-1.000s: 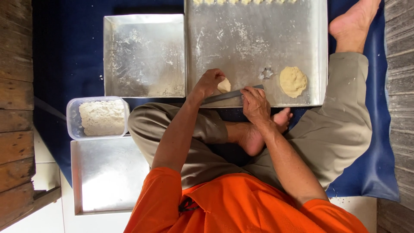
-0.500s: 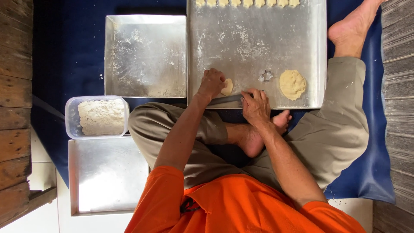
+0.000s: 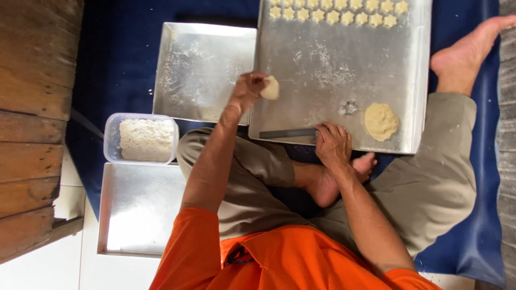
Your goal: A person sits on the floor and uses a star-shaped mold to cut cookies from dough, arranging them onto a metal baking tray.
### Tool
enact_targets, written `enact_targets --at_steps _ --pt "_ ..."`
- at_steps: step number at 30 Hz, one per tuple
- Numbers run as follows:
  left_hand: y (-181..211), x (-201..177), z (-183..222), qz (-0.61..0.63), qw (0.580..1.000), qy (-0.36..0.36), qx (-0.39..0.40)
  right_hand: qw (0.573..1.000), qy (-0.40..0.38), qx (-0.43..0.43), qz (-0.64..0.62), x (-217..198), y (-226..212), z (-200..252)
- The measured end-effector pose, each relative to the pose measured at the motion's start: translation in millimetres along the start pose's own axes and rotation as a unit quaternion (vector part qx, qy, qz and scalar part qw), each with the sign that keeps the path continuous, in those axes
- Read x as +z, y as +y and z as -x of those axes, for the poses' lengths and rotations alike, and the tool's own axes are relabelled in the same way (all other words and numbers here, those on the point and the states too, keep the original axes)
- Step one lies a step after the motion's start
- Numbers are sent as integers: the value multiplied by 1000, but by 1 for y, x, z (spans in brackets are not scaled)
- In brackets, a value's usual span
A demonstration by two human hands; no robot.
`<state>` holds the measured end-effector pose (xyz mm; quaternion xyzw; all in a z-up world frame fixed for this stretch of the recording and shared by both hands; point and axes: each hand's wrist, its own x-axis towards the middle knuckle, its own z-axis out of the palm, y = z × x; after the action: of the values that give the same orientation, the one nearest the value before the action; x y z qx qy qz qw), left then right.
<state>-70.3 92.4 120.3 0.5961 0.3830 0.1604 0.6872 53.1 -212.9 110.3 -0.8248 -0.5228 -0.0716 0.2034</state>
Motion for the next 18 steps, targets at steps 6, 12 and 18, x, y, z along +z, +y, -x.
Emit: enact_targets --at_steps 6,12,18 --pt "28 -84 1 -404 892 168 115 999 0 -8 31 5 3 0" --pt "-108 -123 -28 -477 864 112 -115 998 -49 31 -30 5 8 3" --pt "-130 -146 -53 -503 840 194 -61 986 -122 -6 -116 3 19 -17"
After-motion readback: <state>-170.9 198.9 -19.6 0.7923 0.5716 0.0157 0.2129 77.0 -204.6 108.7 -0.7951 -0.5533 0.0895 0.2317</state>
